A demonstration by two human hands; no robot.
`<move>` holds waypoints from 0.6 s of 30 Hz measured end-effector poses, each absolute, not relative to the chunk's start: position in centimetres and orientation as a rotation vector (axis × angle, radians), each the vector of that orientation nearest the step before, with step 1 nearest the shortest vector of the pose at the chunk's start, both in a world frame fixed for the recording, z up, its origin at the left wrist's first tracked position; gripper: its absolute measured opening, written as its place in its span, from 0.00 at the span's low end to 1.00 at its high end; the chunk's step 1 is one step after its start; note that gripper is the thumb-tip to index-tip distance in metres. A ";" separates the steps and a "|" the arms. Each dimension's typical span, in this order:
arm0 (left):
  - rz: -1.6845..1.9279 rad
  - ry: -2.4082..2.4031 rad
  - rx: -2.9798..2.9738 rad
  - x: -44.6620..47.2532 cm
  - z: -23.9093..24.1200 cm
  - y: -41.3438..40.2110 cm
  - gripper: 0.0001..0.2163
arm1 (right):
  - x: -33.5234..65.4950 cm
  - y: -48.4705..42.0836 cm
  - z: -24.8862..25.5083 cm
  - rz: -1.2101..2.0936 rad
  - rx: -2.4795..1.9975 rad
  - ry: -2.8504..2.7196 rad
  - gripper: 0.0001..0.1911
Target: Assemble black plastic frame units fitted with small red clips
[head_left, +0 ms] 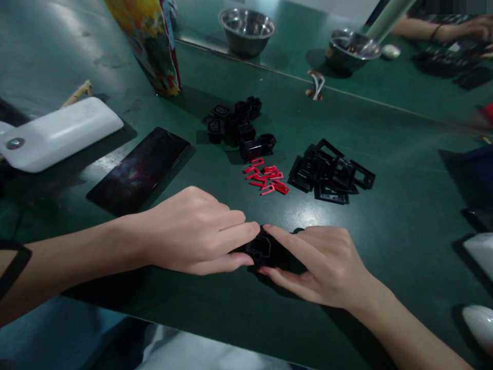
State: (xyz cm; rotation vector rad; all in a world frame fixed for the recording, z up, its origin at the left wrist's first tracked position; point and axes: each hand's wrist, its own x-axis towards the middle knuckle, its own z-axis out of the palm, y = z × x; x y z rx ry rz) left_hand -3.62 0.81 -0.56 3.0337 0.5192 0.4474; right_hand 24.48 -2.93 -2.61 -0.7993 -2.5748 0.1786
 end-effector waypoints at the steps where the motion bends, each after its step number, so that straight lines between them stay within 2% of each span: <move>1: 0.455 0.512 3.028 -3.6 -0.6 0.8 0.16 | 24.5 -2.9 -2.6 0.183 -0.799 -2.573 0.22; 18: 0.513 0.486 2.980 -3.6 -0.4 0.8 0.11 | 24.6 -2.8 -2.6 0.308 -0.834 -2.574 0.24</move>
